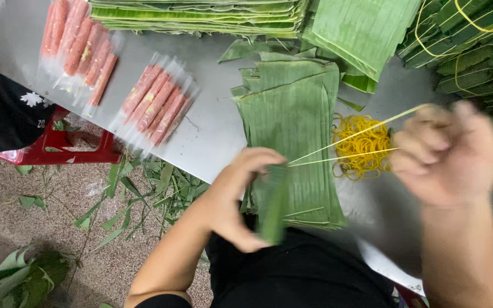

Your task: The person wraps cylindrical meat rolls in cut banana leaf pieces, folds the leaf ends over the rolls, and secures each wrapped roll with a yellow rubber band, placing finished wrapped rolls in a pile on the stainless steel table. The person repeats this wrapping cycle continuously, handling leaf sheets, rolls, and rubber bands one at a time.

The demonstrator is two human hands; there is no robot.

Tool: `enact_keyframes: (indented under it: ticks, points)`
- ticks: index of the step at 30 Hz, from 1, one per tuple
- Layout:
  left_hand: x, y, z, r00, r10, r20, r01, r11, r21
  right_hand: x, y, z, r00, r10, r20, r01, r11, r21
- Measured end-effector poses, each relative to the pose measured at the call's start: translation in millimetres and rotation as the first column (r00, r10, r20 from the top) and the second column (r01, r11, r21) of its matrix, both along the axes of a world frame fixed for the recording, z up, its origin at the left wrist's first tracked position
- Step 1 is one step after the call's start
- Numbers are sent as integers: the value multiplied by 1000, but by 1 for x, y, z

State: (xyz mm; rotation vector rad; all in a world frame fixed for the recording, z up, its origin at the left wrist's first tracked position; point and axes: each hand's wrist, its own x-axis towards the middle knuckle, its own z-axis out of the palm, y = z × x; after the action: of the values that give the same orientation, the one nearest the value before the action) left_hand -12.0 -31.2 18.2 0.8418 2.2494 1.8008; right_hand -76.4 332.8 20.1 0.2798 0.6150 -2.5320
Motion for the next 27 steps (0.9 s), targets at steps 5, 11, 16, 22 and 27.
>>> enact_keyframes:
  ticks: [5, 11, 16, 22, 27]
  points:
    - [-15, 25, -10, 978, 159, -133, -200, 893, -403, 41, -60, 14, 720, 638, -275, -95, 482, 871]
    - [-9, 30, -15, 747, 120, 654, -329, 921, 208, 39, -97, 26, 283, 759, -586, 370, 477, 797]
    - [2, 55, -8, 633, -269, 726, -338, 748, 571, 30, -101, 20, 151, 762, -630, 493, 494, 716]
    - [-13, 31, -7, 781, 186, 597, -544, 673, 502, 31, -79, 23, 290, 836, -466, -216, 531, 819]
    - [0, 39, -30, 620, 500, -605, -691, 713, -118, 33, -78, -6, 961, 276, 14, -276, 958, 79]
